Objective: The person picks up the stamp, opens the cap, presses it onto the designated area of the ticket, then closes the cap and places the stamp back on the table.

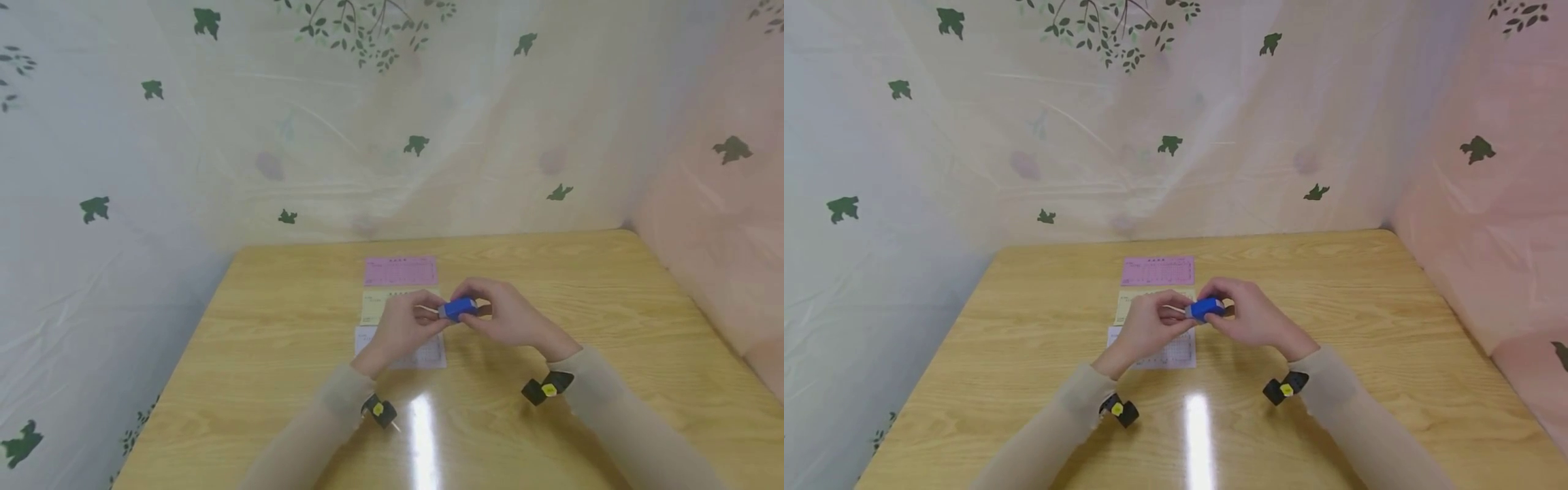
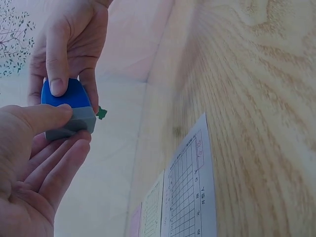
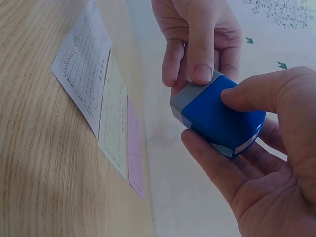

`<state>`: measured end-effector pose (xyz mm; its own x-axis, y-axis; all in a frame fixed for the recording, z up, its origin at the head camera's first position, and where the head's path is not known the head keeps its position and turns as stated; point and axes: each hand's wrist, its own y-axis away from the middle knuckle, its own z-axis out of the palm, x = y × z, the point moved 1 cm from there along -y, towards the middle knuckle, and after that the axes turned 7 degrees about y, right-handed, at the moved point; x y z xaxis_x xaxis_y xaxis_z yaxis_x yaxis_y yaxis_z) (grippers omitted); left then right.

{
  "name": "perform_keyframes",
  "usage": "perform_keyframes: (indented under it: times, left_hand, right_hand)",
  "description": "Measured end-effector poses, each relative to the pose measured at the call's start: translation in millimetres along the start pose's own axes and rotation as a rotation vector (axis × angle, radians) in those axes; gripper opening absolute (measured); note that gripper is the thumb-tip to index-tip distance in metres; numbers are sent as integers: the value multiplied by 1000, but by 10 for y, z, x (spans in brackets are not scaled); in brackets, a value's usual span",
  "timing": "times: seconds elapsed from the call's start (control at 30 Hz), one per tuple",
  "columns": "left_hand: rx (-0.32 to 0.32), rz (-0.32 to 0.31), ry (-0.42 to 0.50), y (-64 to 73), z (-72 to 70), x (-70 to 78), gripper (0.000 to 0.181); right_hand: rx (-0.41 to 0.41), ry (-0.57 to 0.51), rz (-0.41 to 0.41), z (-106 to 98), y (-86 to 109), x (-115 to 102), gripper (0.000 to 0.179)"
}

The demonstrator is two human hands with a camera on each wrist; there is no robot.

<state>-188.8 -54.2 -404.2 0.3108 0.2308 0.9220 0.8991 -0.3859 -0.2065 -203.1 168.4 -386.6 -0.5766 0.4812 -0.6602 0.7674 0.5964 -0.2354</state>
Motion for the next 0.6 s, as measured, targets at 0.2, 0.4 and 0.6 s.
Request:
perform_keyframes:
  times: [0.2, 0.4, 0.6]
  left_hand:
    - [26, 5, 17, 20, 9, -12, 21]
    - [41, -17, 36, 51, -47, -63, 39]
    - [44, -98, -83, 160, -280, -180, 38]
  right_hand:
    - [3, -12, -17, 21, -12, -8, 22]
    - [53, 96, -1, -40, -42, 31, 25]
    - [159, 274, 79, -199, 24, 154, 38]
